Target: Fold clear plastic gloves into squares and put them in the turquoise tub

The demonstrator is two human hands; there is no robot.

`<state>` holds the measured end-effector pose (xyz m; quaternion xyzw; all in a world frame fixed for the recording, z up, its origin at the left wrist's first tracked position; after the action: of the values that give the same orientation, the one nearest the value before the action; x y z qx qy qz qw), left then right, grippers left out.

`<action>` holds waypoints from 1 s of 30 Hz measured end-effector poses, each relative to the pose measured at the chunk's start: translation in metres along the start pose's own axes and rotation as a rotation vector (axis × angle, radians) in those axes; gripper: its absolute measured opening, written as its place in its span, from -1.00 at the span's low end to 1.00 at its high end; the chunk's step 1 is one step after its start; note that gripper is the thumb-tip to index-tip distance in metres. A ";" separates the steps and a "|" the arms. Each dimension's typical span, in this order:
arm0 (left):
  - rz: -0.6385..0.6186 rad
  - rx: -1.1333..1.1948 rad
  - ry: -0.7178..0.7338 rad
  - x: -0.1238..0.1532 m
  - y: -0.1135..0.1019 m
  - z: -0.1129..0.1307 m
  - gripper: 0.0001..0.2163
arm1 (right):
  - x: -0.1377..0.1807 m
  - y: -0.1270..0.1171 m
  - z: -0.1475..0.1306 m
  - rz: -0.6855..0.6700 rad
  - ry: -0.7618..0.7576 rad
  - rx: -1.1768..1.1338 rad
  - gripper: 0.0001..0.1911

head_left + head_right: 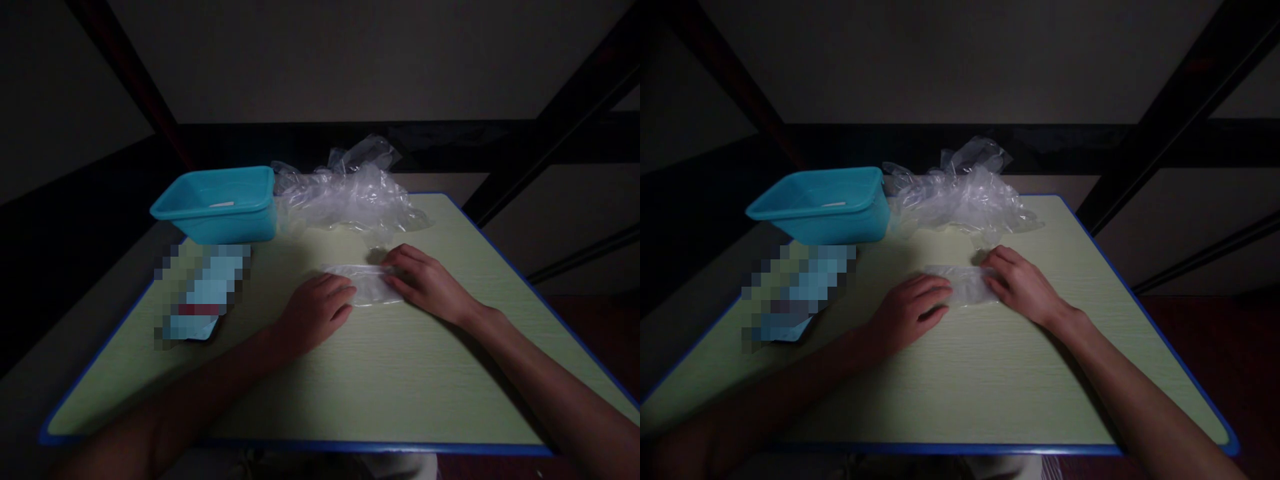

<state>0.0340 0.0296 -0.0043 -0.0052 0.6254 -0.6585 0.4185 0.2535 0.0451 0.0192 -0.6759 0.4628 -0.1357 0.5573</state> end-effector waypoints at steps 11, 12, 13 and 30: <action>0.010 -0.006 0.022 0.001 -0.001 -0.001 -0.98 | 0.001 0.003 -0.009 -0.106 -0.322 -0.070 -0.84; 0.018 -0.005 0.024 0.001 -0.002 -0.002 -0.98 | 0.001 0.004 -0.010 -0.095 -0.335 -0.071 -0.85; 0.024 -0.007 0.025 0.002 -0.003 -0.002 -0.97 | 0.001 0.005 -0.011 -0.080 -0.351 -0.074 -0.85; 0.135 0.102 -0.132 0.006 -0.011 -0.016 -0.86 | 0.004 0.011 -0.033 -0.247 -0.420 -0.006 -0.61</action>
<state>0.0154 0.0376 -0.0018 0.0149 0.5610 -0.6582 0.5018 0.2274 0.0217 0.0197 -0.7425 0.2509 -0.0577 0.6184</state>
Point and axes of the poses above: each hand's wrist, its own x-axis away from the middle knuckle, its own y-axis out of the palm, z = x × y, the point moved 1 cm from there along -x, towards the middle knuckle
